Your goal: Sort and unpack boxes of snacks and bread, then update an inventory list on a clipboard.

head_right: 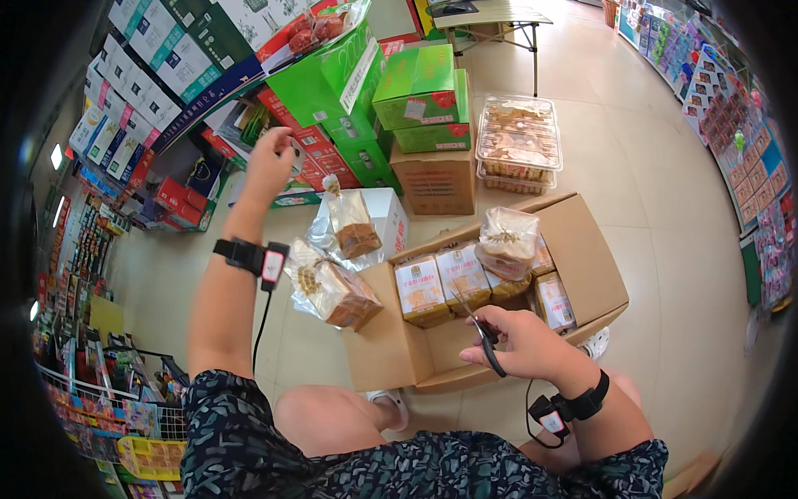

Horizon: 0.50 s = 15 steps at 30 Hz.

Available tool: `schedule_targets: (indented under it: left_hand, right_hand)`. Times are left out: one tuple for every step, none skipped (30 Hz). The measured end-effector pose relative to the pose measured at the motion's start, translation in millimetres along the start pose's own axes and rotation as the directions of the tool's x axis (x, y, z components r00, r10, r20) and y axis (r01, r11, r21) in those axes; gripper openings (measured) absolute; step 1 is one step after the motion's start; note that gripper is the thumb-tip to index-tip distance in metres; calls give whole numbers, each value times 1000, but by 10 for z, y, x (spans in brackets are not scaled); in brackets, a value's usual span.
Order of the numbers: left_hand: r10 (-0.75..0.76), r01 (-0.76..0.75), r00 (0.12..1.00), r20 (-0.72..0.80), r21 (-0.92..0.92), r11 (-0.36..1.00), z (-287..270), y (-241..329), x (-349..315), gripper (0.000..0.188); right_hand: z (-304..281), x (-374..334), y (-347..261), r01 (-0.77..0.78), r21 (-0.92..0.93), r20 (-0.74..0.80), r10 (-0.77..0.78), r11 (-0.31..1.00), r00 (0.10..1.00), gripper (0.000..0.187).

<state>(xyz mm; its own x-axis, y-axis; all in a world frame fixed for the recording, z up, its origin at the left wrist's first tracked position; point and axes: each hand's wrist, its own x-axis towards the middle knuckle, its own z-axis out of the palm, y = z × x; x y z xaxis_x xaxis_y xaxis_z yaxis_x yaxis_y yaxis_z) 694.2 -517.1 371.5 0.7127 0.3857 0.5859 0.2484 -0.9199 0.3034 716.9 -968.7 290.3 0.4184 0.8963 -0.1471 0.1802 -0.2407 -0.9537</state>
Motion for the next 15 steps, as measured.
schedule_targets:
  left_hand:
    - [14, -11, 999, 43, -69, 998, 154, 80, -123, 30]
    - [29, -17, 996, 87, -140, 990, 298, 162, -266, 27]
    - [22, -7, 995, 98, -148, 989, 379, 271, -419, 27]
    - [62, -15, 983, 174, -258, 966, 510, 411, -599, 26]
    - [110, -12, 963, 245, -371, 929, 653, 514, -776, 25]
    - [80, 67, 945, 317, -425, 903, 773, 583, -989, 23]
    - [93, 97, 904, 417, -411, 906, 880, 693, -1174, 21]
    - [107, 120, 856, 506, -395, 911, 942, 828, -1349, 20]
    - [112, 144, 842, 527, -421, 896, 1053, 948, -1531, 20]
    - [176, 131, 745, 643, -400, 907, 1212, 1065, -1713, 20]
    - [239, 106, 629, 740, -386, 916, 1369, 1195, -1903, 20]
    - [260, 82, 538, 802, -357, 931, 1506, 1340, -2088, 21]
    - [310, 51, 443, 841, -368, 928, 1663, 1450, -2275, 22]
    - [355, 17, 344, 870, -383, 924, 1830, 1563, -2457, 23]
    - [372, 17, 331, 867, -399, 917, 2019, 1645, -2655, 23]
  right_hand:
    - [-23, 1, -10, -13, -36, -7, 12, 999, 1000, 49]
    - [-40, -2, -1, -28, -71, -14, 27, 997, 1000, 48]
    - [-60, 4, 17, -44, -69, -11, 43, 997, 999, 48]
    - [-103, 3, 47, -46, -115, -54, 40, 992, 998, 48]
    - [-151, 3, 83, -56, -161, -98, 40, 985, 994, 47]
    - [-168, 19, 90, -15, -162, -167, -13, 987, 986, 47]
    - [-199, 18, 120, -53, -126, -209, 26, 991, 977, 44]
    - [-247, 19, 84, -26, -71, -246, 8, 997, 969, 41]
    - [-279, 0, 81, -13, 42, -286, 25, 999, 958, 38]
    - [-324, -45, 122, -59, 40, -300, 69, 997, 952, 38]
    - [-377, -109, 175, -33, 132, -402, 84, 991, 912, 36]
    - [-440, -176, 214, 21, 212, -501, 90, 977, 861, 35]
    - [-505, -248, 260, -2, 214, -510, 113, 977, 853, 35]
    - [-576, -332, 286, 16, 237, -563, 124, 971, 817, 34]
    - [-622, -397, 312, 42, 257, -615, 130, 966, 778, 32]
